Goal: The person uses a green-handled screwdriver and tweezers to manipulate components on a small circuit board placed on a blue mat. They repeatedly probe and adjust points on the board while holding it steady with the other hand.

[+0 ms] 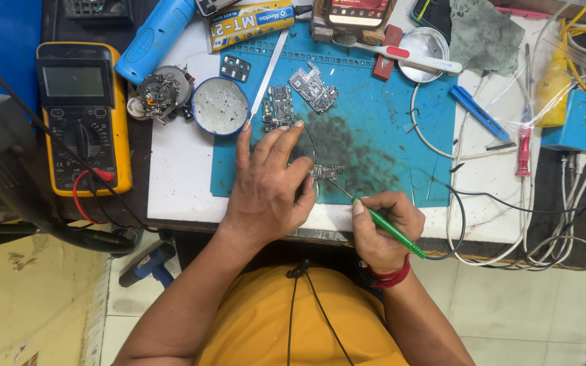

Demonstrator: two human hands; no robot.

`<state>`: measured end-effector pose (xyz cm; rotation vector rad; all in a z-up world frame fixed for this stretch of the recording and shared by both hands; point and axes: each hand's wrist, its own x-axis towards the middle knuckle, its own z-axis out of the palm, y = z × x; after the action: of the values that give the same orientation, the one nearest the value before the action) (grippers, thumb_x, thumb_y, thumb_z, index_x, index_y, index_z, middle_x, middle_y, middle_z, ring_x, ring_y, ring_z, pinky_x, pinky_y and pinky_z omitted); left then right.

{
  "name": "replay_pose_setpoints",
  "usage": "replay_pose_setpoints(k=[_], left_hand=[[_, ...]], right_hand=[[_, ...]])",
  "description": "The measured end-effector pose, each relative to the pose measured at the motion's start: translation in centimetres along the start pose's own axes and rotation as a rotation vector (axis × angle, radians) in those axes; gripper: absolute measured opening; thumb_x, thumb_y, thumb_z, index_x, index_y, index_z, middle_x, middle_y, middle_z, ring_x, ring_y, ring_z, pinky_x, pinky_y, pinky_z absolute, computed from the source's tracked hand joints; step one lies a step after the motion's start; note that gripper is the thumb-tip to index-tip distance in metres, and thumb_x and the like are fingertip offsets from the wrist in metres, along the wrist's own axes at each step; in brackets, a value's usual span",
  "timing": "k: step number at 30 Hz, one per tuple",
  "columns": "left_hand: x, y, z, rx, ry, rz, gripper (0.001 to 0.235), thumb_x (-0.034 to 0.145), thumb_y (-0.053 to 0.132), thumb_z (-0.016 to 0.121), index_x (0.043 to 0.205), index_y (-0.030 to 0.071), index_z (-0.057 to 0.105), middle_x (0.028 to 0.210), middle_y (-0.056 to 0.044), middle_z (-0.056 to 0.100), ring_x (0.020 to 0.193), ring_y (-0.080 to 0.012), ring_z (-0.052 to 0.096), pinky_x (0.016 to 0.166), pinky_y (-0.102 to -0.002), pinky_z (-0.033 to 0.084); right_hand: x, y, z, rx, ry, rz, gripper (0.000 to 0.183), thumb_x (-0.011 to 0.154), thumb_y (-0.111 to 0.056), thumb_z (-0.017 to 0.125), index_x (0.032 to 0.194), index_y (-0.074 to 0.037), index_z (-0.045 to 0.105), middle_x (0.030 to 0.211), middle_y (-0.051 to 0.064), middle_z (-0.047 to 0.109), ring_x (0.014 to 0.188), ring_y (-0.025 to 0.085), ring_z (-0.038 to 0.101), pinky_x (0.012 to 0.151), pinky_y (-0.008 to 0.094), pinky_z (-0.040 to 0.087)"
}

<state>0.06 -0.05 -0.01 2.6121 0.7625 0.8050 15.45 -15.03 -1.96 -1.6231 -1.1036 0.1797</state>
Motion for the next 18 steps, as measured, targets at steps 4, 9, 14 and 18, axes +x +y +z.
replay_pose_setpoints(k=[4, 9, 14, 18], left_hand=[[-0.02, 0.02, -0.02, 0.001, -0.004, -0.001, 0.018, 0.089, 0.023, 0.07, 0.1, 0.009, 0.071, 0.145, -0.019, 0.056, 0.138, -0.0314, 0.049, 0.126, -0.06, 0.014], [-0.01, 0.0, -0.06, 0.003, -0.01, 0.0, 0.018, 0.089, 0.023, 0.07, 0.101, 0.009, 0.071, 0.145, -0.019, 0.056, 0.138, -0.0312, 0.049, 0.126, -0.06, 0.014], [0.01, 0.03, -0.04, 0.001, -0.008, 0.002, 0.018, 0.09, 0.023, 0.07, 0.101, 0.009, 0.071, 0.145, -0.02, 0.056, 0.138, -0.0313, 0.049, 0.126, -0.06, 0.014], [0.01, 0.0, -0.05, 0.002, -0.01, -0.002, 0.018, 0.089, 0.023, 0.07, 0.1, 0.009, 0.071, 0.145, -0.02, 0.056, 0.138, -0.0317, 0.05, 0.126, -0.06, 0.014]], right_hand=[[-0.13, 0.09, 0.0, 0.03, 0.004, 0.021, 0.01, 0.089, -0.002, 0.071, 0.092, -0.001, 0.061, 0.074, 0.004, 0.065, 0.063, 0.009, 0.06, 0.062, 0.024, 0.048], [-0.12, 0.1, 0.04, 0.018, 0.01, 0.014, 0.01, 0.089, -0.001, 0.072, 0.092, -0.001, 0.062, 0.075, 0.004, 0.066, 0.064, 0.009, 0.06, 0.062, 0.023, 0.048], [-0.08, -0.01, 0.02, 0.006, 0.005, 0.016, 0.011, 0.089, -0.002, 0.072, 0.092, -0.001, 0.062, 0.073, 0.004, 0.065, 0.063, 0.009, 0.06, 0.061, 0.023, 0.048], [-0.06, -0.02, 0.06, 0.0, 0.009, 0.012, 0.011, 0.089, -0.002, 0.072, 0.092, -0.001, 0.061, 0.074, 0.004, 0.066, 0.063, 0.009, 0.06, 0.062, 0.023, 0.048]])
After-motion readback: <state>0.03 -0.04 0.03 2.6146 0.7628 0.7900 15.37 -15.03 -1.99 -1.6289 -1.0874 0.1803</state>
